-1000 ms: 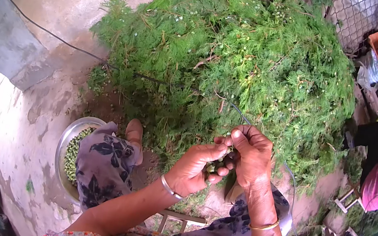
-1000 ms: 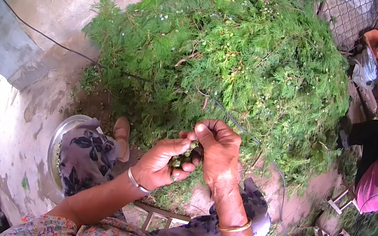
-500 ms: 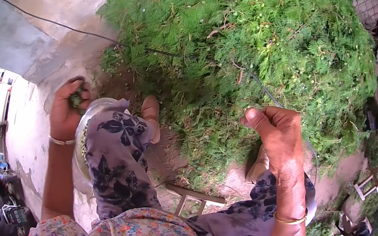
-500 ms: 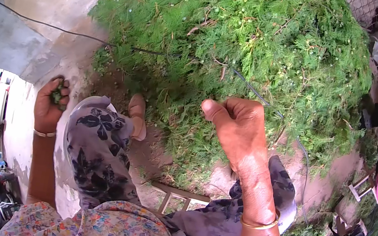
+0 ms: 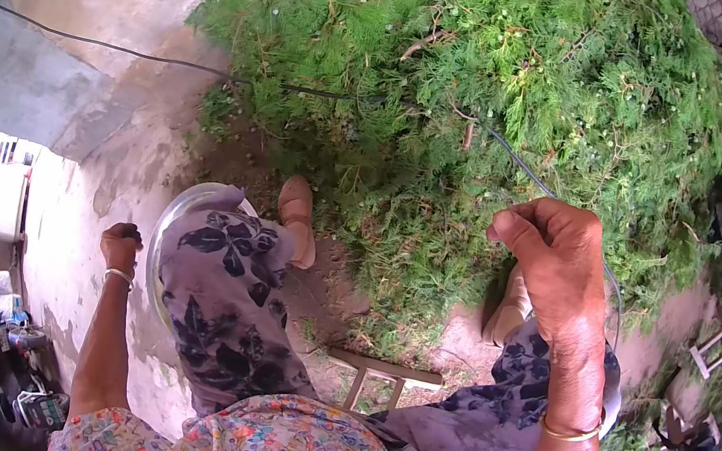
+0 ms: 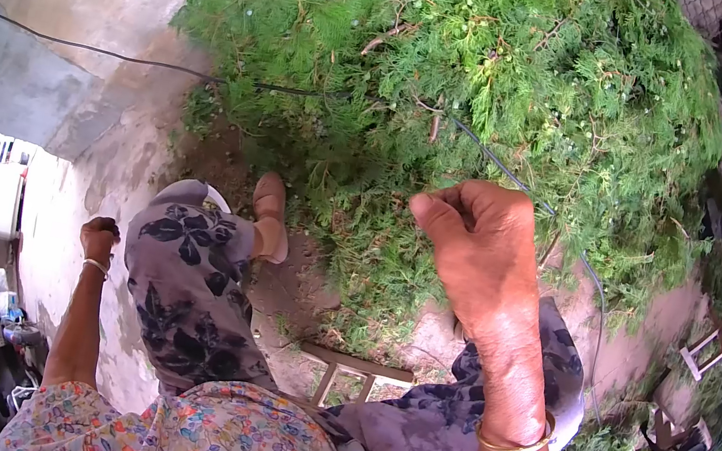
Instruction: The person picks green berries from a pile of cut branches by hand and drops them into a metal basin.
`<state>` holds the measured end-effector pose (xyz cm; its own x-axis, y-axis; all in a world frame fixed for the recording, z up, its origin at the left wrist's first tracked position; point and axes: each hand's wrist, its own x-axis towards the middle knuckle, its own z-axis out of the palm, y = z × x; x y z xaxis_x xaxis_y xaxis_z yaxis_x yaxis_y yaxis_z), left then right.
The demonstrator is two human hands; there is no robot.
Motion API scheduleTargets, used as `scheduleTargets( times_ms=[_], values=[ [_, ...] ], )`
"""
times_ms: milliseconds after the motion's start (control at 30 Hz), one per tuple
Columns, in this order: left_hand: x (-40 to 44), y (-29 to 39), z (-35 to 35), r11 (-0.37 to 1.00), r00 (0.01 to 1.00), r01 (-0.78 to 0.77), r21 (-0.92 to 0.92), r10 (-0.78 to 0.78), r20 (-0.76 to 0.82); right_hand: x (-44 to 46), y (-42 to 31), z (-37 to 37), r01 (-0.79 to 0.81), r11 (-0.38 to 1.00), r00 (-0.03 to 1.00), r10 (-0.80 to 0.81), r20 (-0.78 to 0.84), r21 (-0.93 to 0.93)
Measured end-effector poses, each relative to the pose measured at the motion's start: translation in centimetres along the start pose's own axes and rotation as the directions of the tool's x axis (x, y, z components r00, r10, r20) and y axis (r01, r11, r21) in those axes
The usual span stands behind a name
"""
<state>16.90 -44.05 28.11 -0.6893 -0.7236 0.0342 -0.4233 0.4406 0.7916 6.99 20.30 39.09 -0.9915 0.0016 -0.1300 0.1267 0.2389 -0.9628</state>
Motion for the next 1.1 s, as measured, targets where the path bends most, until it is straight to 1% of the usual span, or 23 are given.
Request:
scheduleTargets(
  times_ms=[33, 100, 133, 167, 233, 300, 367, 433, 500, 567, 633, 667, 700, 767, 800, 833, 867, 900, 967, 1000, 1033, 1067, 1100],
  values=[
    [-0.8, 1.6, 0.5, 1.0, 1.0, 0.0, 0.002, 0.0, 0.005, 0.0, 0.0, -0.2, 0.011, 1.0, 1.0, -0.011, 0.001, -0.026],
    [-2.1, 4.8, 0.9, 0.968, 0.989, 0.132, 0.214, -0.115, -0.091, -0.2, -0.1, -0.4, 0.006, 0.999, 1.0, -0.006, -0.002, -0.042],
    [-1.3, 4.7, 1.1, 0.981, 0.981, 0.139, 0.132, -0.118, -0.153, -0.3, -0.3, -0.4, 0.007, 0.998, 1.0, -0.007, -0.003, -0.058],
    [-0.9, 5.7, 0.9, 0.983, 0.976, 0.159, 0.09, -0.143, -0.162, -0.4, -0.7, -0.5, 0.003, 0.998, 1.0, -0.003, -0.006, -0.057],
    [-1.1, 9.1, 2.2, 0.971, 0.999, 0.003, -0.239, -0.015, -0.048, -0.6, -1.3, -0.5, -0.028, 0.997, 1.0, 0.027, -0.007, -0.078],
    [-3.4, 17.3, 4.7, 0.881, 0.973, 0.228, -0.416, -0.226, 0.053, -0.4, -0.6, -0.5, -0.01, 0.997, 1.0, 0.01, -0.001, -0.075],
    [-5.3, 21.8, 7.3, 0.848, 0.984, 0.128, -0.515, -0.043, 0.172, -0.4, -0.4, -0.4, 0.009, 0.997, 1.0, -0.008, 0.003, -0.076],
    [-7.4, 24.9, 10.1, 0.822, 0.952, 0.102, -0.56, 0.082, 0.294, -0.4, -0.7, -0.4, -0.016, 0.996, 1.0, 0.017, 0.006, -0.082],
    [-10.5, 27.2, 13.2, 0.761, 0.872, 0.221, -0.61, 0.126, 0.473, -0.3, -0.9, -0.7, -0.058, 0.993, 0.997, 0.062, 0.041, -0.099],
    [-12.6, 27.2, 17.0, 0.55, 0.686, 0.547, -0.632, 0.138, 0.714, -0.2, -0.6, -0.5, -0.103, 0.987, 0.992, 0.111, 0.066, -0.12],
    [-17.4, 29.3, 21.2, 0.372, 0.526, 0.746, -0.552, 0.179, 0.832, -0.2, 0.1, 1.0, -0.026, 0.991, 0.993, 0.01, 0.118, 0.134],
    [-20.3, 30.7, 23.1, 0.395, 0.564, 0.713, -0.579, 0.168, 0.808, -0.1, -0.6, 1.2, -0.107, 0.991, 0.97, 0.086, 0.229, 0.081],
    [-22.9, 31.8, 24.6, 0.42, 0.601, 0.678, -0.604, 0.157, 0.784, 0.0, -0.7, 1.7, -0.111, 0.991, 0.969, 0.091, 0.231, 0.074],
    [-25.4, 32.6, 26.2, 0.374, 0.389, 0.797, -0.474, 0.281, 0.877, 0.1, -0.6, 2.5, -0.208, 0.945, 0.944, 0.126, 0.306, 0.252],
    [-26.7, 33.6, 26.9, 0.396, 0.463, 0.748, -0.533, 0.265, 0.846, 0.1, -0.7, 2.6, -0.154, 0.964, 0.978, 0.116, 0.175, 0.219],
    [-27.4, 34.3, 27.2, 0.42, 0.532, 0.693, -0.587, 0.252, 0.808, 0.2, -0.7, 2.4, -0.154, 0.964, 0.978, 0.117, 0.171, 0.219],
    [-27.1, 33.7, 27.6, 0.469, 0.497, 0.638, -0.61, 0.355, 0.792, 0.3, -0.7, 2.1, -0.172, 0.963, 0.977, 0.141, 0.157, 0.205],
    [-27.0, 33.5, 28.1, 0.471, 0.494, 0.638, -0.609, 0.357, 0.793, 0.4, -0.7, 1.8, -0.189, 0.963, 0.976, 0.163, 0.143, 0.192],
    [-26.9, 32.9, 29.1, 0.256, 0.589, 0.759, -0.598, 0.121, 0.799, 0.4, -0.3, 2.1, -0.186, 0.964, 0.979, 0.166, 0.115, 0.188],
    [-25.8, 31.7, 28.4, 0.206, 0.191, 0.946, -0.251, 0.272, 0.943, 0.3, -0.1, 2.5, -0.094, 0.974, 0.987, 0.065, 0.144, 0.206],
    [-26.7, 31.8, 29.0, 0.181, 0.174, 0.967, -0.181, 0.055, 0.983, 0.3, 0.1, 2.9, 0.001, 0.975, 0.984, -0.041, 0.175, 0.223],
    [-26.8, 30.1, 29.5, -0.006, 0.088, 0.996, -0.089, 0.197, 0.976, 0.2, 0.7, 3.6, 0.159, 0.984, 0.976, -0.169, 0.136, 0.08],
    [-27.2, 30.0, 29.1, -0.174, 0.026, 0.984, 0.037, 0.347, 0.937, 0.1, 0.4, 3.5, 0.232, 0.96, 0.96, -0.201, 0.193, -0.154]
  ],
)
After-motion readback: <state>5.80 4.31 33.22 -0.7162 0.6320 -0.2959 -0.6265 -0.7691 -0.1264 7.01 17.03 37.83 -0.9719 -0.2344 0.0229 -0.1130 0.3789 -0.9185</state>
